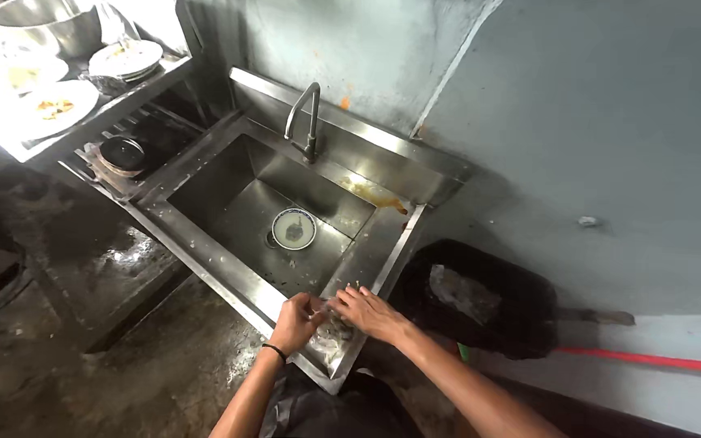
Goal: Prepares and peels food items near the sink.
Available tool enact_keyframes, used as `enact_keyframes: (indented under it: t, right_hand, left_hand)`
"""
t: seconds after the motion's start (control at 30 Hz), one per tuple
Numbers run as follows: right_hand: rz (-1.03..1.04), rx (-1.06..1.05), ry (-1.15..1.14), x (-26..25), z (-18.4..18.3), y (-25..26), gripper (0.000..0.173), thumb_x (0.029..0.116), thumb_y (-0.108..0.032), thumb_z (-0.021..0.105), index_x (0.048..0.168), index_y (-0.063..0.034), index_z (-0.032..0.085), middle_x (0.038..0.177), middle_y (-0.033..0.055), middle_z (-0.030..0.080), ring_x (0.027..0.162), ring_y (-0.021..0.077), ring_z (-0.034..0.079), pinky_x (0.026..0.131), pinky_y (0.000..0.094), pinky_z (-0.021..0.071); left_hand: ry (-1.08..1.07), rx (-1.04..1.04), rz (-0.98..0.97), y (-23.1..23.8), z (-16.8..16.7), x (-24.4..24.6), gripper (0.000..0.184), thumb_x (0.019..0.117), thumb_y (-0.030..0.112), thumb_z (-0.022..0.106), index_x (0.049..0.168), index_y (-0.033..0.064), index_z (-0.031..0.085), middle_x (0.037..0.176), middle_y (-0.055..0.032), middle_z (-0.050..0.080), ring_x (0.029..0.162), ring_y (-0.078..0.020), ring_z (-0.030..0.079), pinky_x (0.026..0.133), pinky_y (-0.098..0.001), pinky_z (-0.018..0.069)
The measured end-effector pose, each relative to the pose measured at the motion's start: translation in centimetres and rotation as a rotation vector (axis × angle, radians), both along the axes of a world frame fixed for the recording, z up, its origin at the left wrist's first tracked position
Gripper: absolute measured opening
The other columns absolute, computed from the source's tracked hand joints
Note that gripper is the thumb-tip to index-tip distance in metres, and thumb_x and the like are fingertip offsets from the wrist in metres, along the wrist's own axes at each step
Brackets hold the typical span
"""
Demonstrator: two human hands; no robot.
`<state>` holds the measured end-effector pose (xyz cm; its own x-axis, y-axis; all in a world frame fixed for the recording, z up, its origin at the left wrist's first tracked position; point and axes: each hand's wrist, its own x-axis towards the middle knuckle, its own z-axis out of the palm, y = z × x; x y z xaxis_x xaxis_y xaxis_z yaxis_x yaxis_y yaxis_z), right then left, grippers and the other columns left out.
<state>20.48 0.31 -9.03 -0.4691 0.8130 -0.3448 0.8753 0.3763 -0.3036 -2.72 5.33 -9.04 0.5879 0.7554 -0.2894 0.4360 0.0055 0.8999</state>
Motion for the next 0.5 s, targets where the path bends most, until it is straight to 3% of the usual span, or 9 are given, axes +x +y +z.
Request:
enact_keyframes:
  t: [0.1, 0.2, 0.3, 0.37, 0.43, 0.5]
  right_hand:
    - [0.004, -0.023, 0.002, -0.5, -0.4, 0.1, 0.037, 0.1042, -0.007, 0.053, 0.138, -0.0202, 0.062, 0.130, 0.0170, 0.061, 0.122, 0.0373, 0.058, 0.097, 0.0548, 0.0494]
    - [0.040, -0.026, -0.028, -0.4, -0.3, 0.4, 0.030, 0.1036, -0.007, 0.053, 0.130, -0.0149, 0.064, 0.130, 0.0147, 0.061, 0.122, 0.0358, 0.058, 0.096, 0.0540, 0.0501]
    - [0.024, 0.070, -0.013, 0.7, -0.5, 0.1, 0.022, 0.1029, -0.009, 0.055, 0.120, -0.0126, 0.068, 0.122, 0.0103, 0.065, 0.116, 0.0316, 0.061, 0.091, 0.0505, 0.0526]
    - [-0.113, 0.052, 0.089, 1.6, -0.2, -0.3, 0.018, 0.1052, -0.018, 0.055, 0.115, -0.0111, 0.069, 0.118, 0.0093, 0.065, 0.114, 0.0283, 0.062, 0.093, 0.0478, 0.0523]
    - [-0.385, -0.011, 0.343, 2.0, 0.0, -0.5, 0.023, 0.1048, -0.026, 0.058, 0.113, -0.0084, 0.071, 0.115, 0.0088, 0.066, 0.111, 0.0215, 0.064, 0.098, 0.0410, 0.0539]
    - [-0.692, -0.138, 0.653, 1.3, 0.4, -0.8, 0.025, 0.1031, -0.029, 0.062, 0.111, -0.0068, 0.072, 0.106, 0.0066, 0.069, 0.097, 0.0157, 0.067, 0.091, 0.0360, 0.0568]
  left_hand:
    - [0.121, 0.058, -0.146, -0.8, -1.6, 1.0, 0.035, 0.0891, 0.027, 0.076, 0.115, 0.0032, 0.072, 0.114, -0.0140, 0.069, 0.099, -0.0214, 0.068, 0.091, -0.0367, 0.0565]
    - [0.177, 0.106, -0.158, -1.5, -2.2, 1.5, 0.030, 0.0884, 0.023, 0.075, 0.112, 0.0041, 0.073, 0.116, -0.0135, 0.067, 0.098, -0.0206, 0.067, 0.090, -0.0349, 0.0564]
    - [0.214, 0.126, -0.169, -1.6, -2.1, 1.5, 0.027, 0.0893, 0.023, 0.073, 0.110, 0.0052, 0.074, 0.115, -0.0119, 0.068, 0.100, -0.0205, 0.067, 0.093, -0.0356, 0.0553]
    - [0.219, 0.139, -0.142, -1.9, -2.3, 1.4, 0.028, 0.0887, 0.026, 0.073, 0.109, 0.0064, 0.074, 0.115, -0.0112, 0.068, 0.103, -0.0207, 0.066, 0.096, -0.0371, 0.0547]
    - [0.153, 0.142, -0.056, -2.3, -2.2, 1.6, 0.034, 0.0916, 0.035, 0.071, 0.110, 0.0066, 0.074, 0.115, -0.0113, 0.069, 0.105, -0.0205, 0.066, 0.095, -0.0375, 0.0549]
    - [0.008, 0.094, 0.058, -2.8, -1.5, 1.9, 0.041, 0.0973, 0.042, 0.066, 0.113, 0.0053, 0.073, 0.118, -0.0112, 0.068, 0.101, -0.0176, 0.068, 0.088, -0.0352, 0.0580]
